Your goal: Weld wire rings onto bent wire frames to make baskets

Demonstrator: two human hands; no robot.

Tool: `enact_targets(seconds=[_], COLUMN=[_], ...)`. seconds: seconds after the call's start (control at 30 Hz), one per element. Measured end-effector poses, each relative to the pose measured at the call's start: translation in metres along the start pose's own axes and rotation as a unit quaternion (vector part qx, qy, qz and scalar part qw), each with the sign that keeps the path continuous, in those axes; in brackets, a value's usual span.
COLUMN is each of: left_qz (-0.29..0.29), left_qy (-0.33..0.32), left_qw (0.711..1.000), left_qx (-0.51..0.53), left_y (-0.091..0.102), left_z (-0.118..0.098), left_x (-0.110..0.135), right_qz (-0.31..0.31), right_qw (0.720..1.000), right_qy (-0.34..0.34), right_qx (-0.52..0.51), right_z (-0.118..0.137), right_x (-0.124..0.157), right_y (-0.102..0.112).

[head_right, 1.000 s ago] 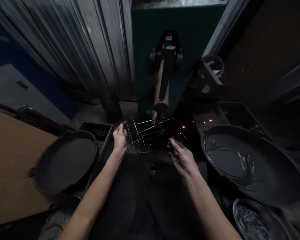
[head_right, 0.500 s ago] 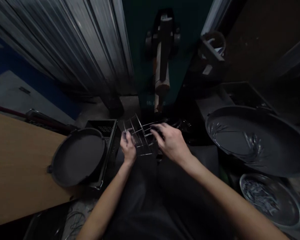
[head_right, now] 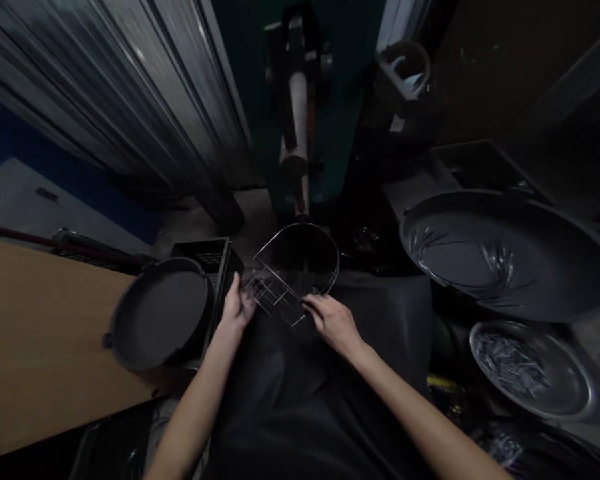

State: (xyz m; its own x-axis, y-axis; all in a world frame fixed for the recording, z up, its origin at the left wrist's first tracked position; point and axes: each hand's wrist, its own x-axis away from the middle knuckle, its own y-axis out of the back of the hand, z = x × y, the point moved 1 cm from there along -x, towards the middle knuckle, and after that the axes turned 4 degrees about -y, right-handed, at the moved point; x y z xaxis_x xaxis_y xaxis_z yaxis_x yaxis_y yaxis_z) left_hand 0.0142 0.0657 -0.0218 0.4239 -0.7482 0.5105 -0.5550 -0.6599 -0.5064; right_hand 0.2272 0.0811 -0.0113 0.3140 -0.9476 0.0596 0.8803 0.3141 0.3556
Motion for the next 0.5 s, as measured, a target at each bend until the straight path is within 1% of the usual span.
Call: enact_targets(seconds=[0.03, 0.07, 0.1, 0.13, 0.17, 0.2, 0.23, 0.27, 0.3, 0.33, 0.37, 0.4, 0.43, 0.47, 0.5], left_qz=[-0.022, -0.038, -0.047, -0.048, -0.041, -0.027, -0.010, 0.002, 0.008, 0.007, 0.001, -0.007, -0.012, -0.010, -0.006], left_qy=[0.007, 0.011, 0.012, 0.011, 0.009, 0.003, -0.005, -0.015, -0.024, -0.031, -0.031, -0.023, -0.011, 0.002, 0.010], left_qw=[1.000, 0.999, 0.998, 0.998, 0.998, 0.999, 0.999, 0.999, 0.999, 0.999, 1.000, 1.000, 1.000, 1.000, 0.999], left_qx=[0.020, 0.032, 0.039, 0.043, 0.045, 0.045, 0.041, 0.034, 0.023, 0.012, 0.005, 0.002, 0.005, 0.016, 0.030], left_y=[-0.005, -0.011, -0.016, -0.021, -0.026, -0.029, -0.032, -0.033, -0.033, -0.033, -0.032, -0.031, -0.030, -0.030, -0.031], left_z=[0.001, 0.002, 0.004, 0.007, 0.009, 0.010, 0.012, 0.012, 0.013, 0.012, 0.012, 0.012, 0.011, 0.011, 0.012], left_x=[0.000, 0.000, 0.000, 0.002, 0.003, 0.005, 0.006, 0.009, 0.011, 0.013, 0.016, 0.019, 0.022, 0.025, 0.027], right_qz=[0.005, 0.015, 0.017, -0.003, -0.046, -0.110, -0.188, -0.239, -0.272, -0.264, -0.251, -0.227, -0.203, -0.184, -0.171], right_qw=[1.000, 1.000, 1.000, 1.000, 0.998, 0.990, 0.972, 0.944, 0.905, 0.871, 0.838, 0.812, 0.796, 0.788, 0.787], right_qy=[-0.001, 0.000, 0.001, -0.001, -0.012, -0.039, -0.085, -0.156, -0.242, -0.332, -0.408, -0.469, -0.510, -0.532, -0.540], right_qx=[0.003, 0.008, 0.014, 0.025, 0.044, 0.073, 0.114, 0.168, 0.220, 0.249, 0.261, 0.261, 0.255, 0.248, 0.243], right_z=[-0.005, -0.011, -0.016, -0.022, -0.029, -0.038, -0.049, -0.061, -0.074, -0.087, -0.100, -0.112, -0.123, -0.132, -0.141], right_x=[0.007, 0.014, 0.021, 0.028, 0.035, 0.042, 0.050, 0.058, 0.065, 0.071, 0.076, 0.080, 0.082, 0.083, 0.084], right_y=[0.002, 0.008, 0.019, 0.036, 0.058, 0.084, 0.114, 0.143, 0.170, 0.194, 0.213, 0.227, 0.236, 0.240, 0.242])
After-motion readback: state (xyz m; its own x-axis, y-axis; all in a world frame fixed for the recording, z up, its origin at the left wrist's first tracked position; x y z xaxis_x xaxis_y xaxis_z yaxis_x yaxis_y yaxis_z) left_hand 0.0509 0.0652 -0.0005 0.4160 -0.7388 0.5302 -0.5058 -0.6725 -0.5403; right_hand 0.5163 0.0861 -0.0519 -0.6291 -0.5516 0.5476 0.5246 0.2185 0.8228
